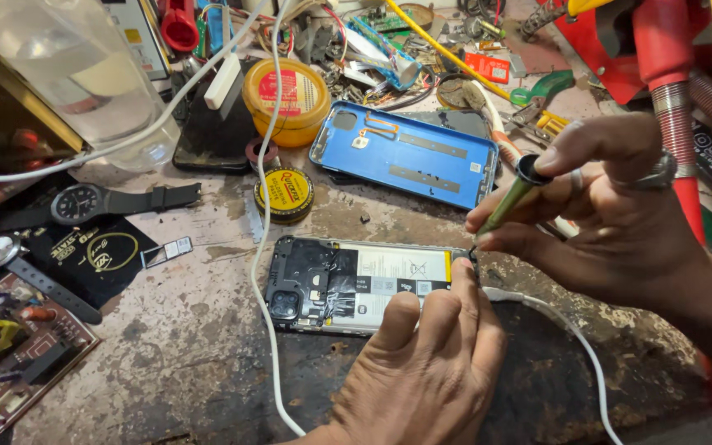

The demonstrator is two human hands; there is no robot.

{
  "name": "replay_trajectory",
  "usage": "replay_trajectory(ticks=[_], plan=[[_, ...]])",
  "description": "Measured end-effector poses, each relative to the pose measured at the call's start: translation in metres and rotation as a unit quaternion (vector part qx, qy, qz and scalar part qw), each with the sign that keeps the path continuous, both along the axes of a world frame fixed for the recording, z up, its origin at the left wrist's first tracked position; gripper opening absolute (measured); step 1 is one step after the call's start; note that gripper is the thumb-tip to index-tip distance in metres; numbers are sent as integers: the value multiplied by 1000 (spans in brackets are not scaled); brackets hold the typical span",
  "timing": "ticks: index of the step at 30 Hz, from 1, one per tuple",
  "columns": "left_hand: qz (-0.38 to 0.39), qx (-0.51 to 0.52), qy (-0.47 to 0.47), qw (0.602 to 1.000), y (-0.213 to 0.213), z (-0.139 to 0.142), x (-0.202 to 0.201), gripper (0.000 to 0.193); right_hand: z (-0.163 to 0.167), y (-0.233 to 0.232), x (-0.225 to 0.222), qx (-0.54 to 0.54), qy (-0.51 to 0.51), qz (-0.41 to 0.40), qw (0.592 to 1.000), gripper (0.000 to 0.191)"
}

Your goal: The person reassembles a disassembled smartphone by connecting the battery and securing internal components with tweezers. They then plug in a charging cable to test the device, which powers on and displays a charging screen. The person continues to adjust internal parts and uses a small tool to clean or align components inside the phone.

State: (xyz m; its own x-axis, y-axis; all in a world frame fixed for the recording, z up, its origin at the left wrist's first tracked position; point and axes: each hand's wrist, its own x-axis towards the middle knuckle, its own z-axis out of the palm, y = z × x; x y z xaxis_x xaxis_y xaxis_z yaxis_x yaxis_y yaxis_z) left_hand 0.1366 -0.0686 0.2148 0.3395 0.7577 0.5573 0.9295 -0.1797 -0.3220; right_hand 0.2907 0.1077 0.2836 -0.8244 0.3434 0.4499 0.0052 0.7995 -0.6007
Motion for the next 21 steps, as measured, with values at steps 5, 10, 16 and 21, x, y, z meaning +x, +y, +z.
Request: replay_trajectory(ticks=[5,10,16,21], plan=[[-4,3,-52,999,-1,0,-2,50,1,2,-2,-101,-12,32,994,67],[-22,11,-108,994,0,-4,0,49,-2,2,-2,-116,9,16,993,66],[-19,6,-105,994,-3,-12,0,48,-4,-2,-3,-23,9,27,999,70],[-23,-10,-111,993,-7,-3,0,47,17,-7,-12,-24,2,25,999,75]])
